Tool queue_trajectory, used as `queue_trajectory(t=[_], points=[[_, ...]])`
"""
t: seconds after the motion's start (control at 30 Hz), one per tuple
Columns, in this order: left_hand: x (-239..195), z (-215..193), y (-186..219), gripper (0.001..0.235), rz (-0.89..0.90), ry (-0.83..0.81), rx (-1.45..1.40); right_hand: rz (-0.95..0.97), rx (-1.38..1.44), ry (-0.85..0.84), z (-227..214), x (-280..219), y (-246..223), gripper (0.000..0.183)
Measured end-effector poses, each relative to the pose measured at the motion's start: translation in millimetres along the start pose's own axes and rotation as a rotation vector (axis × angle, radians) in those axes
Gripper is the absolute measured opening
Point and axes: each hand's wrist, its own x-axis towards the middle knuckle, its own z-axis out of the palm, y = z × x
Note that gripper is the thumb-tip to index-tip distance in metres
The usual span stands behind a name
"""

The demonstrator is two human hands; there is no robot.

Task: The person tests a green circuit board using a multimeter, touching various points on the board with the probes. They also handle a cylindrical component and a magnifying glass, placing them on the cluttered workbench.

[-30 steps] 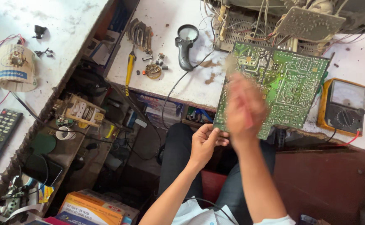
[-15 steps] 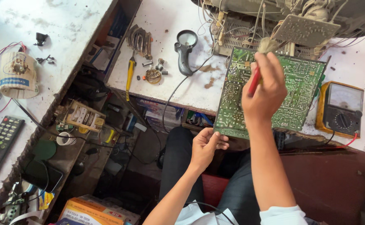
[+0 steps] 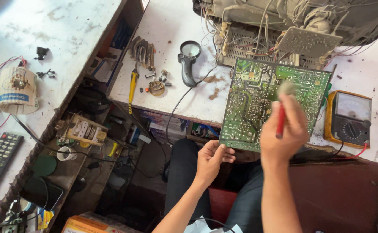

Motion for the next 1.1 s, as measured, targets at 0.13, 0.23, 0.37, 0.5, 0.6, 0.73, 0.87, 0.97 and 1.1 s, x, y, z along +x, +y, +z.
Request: queue_trajectory(t=[0.13, 0.23, 0.37, 0.5, 0.6, 0.73, 0.87, 0.97, 1.1], points=[[8.4, 1.2, -6.7, 0.027, 0.05, 0.114, -0.126, -0.18, 0.173, -0.376, 33.7, -52.3, -36.4, 0.03], [2.6, -3.1, -7.4, 0.051, -0.054, 0.103, -0.198, -0.076, 0.56, -0.558, 42.9, -72.4, -54.9, 0.029], [-5.3, -0.8, -2.2, 0.021, 0.121, -0.019, 0.052, 0.224, 0.599, -0.457, 17.9, -55.0, -28.5, 0.017], [-1.5, 8.9, 8.4, 0.019, -0.017, 0.017, 0.023, 0.203, 0.316, -0.154, -59.0, -33.1, 72.0, 0.024], [-3.1, 12.4, 19.8, 0.018, -0.021, 0.027, 0.066, 0.303, 0.391, 0.099, -114.7, -9.7, 185.8, 0.027], [-18.1, 13.0, 41.6, 0.021, -0.09, 0.088, 0.234, 0.376, 0.115, -0.005, -171.1, 30.7, 338.7, 0.026], [-25.1, 11.8, 58.5, 0.031, -0.085, 0.175, 0.447, 0.396, -0.001, -0.261, -186.4, 55.9, 432.6, 0.026], [-21.8, 4.6, 60.7, 0.033, -0.05, 0.153, 0.472, 0.378, 0.022, -0.391, -172.4, 66.0, 457.9, 0.028], [-17.2, -22.9, 38.9, 0.024, -0.446, 0.134, 0.464, 0.389, -0.076, -0.459, -153.8, 72.1, 461.6, 0.029]])
